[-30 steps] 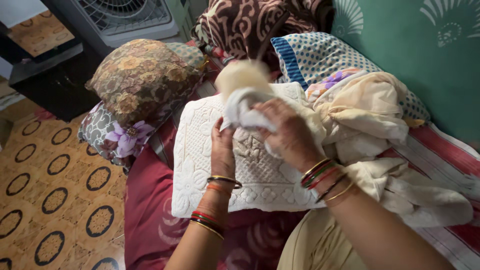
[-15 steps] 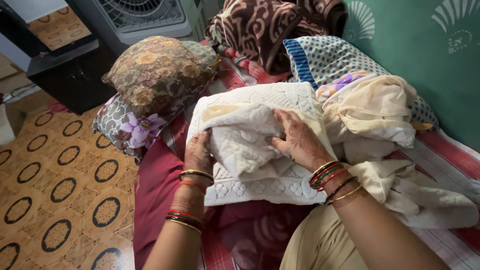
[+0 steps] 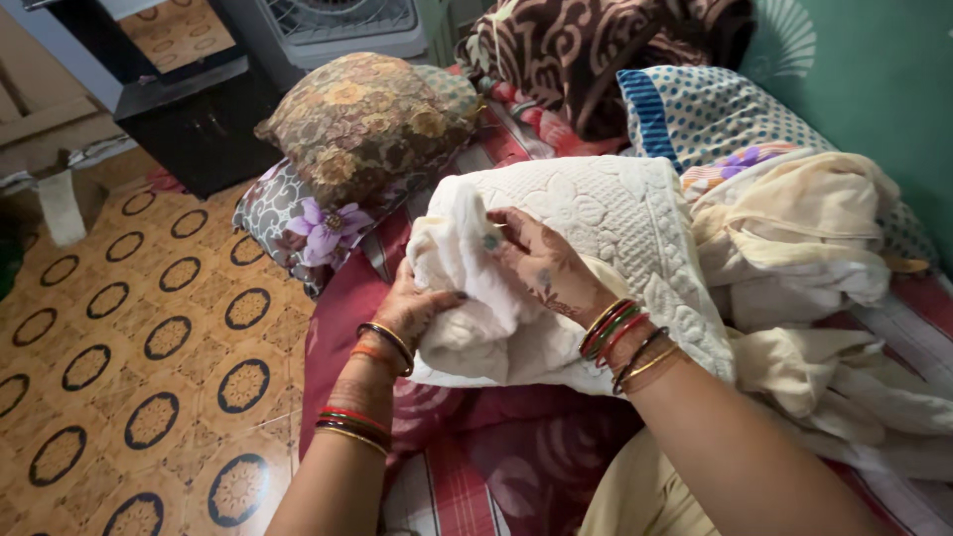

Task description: The person sits on the floor and folds a white quilted pillowcase, then places it aside. They then pick up a maroon pillow, smooth it out, and fold it in half. Finally, they pick up a cream-colored cloth and begin to fold it.

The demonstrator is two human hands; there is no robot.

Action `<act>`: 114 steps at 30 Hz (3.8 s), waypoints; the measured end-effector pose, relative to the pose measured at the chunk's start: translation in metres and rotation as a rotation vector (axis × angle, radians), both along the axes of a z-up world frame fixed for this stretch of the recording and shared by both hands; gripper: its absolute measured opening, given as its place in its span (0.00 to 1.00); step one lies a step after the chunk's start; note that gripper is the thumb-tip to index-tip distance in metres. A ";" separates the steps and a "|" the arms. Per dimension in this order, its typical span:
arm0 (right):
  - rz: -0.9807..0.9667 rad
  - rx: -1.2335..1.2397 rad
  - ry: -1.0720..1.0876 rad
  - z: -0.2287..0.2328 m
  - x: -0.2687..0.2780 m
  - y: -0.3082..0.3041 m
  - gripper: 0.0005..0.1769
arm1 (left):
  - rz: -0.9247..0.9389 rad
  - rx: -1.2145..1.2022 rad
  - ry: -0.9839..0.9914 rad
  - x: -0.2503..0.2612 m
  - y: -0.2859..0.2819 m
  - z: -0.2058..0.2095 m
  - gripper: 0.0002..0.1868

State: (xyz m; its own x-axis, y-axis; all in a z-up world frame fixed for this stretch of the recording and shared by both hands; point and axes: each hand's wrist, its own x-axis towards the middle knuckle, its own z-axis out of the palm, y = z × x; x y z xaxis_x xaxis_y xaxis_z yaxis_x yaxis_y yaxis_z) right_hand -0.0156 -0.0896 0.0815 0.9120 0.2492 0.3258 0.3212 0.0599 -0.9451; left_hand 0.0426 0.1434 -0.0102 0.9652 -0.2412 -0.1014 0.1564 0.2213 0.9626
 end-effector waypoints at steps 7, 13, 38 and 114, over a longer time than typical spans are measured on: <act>-0.470 -0.180 -0.087 -0.070 0.027 -0.014 0.20 | 0.621 0.032 -0.008 0.056 0.093 -0.017 0.38; -0.561 -0.830 -0.530 -0.091 0.011 -0.004 0.24 | 0.827 -0.232 -0.276 0.113 0.122 -0.003 0.37; -0.551 -0.953 -0.526 -0.082 0.001 -0.002 0.30 | 0.734 0.836 -0.338 0.040 0.035 -0.033 0.40; -0.455 -0.481 -0.402 0.026 -0.053 -0.068 0.21 | 0.000 -0.408 -0.307 -0.009 -0.159 -0.042 0.22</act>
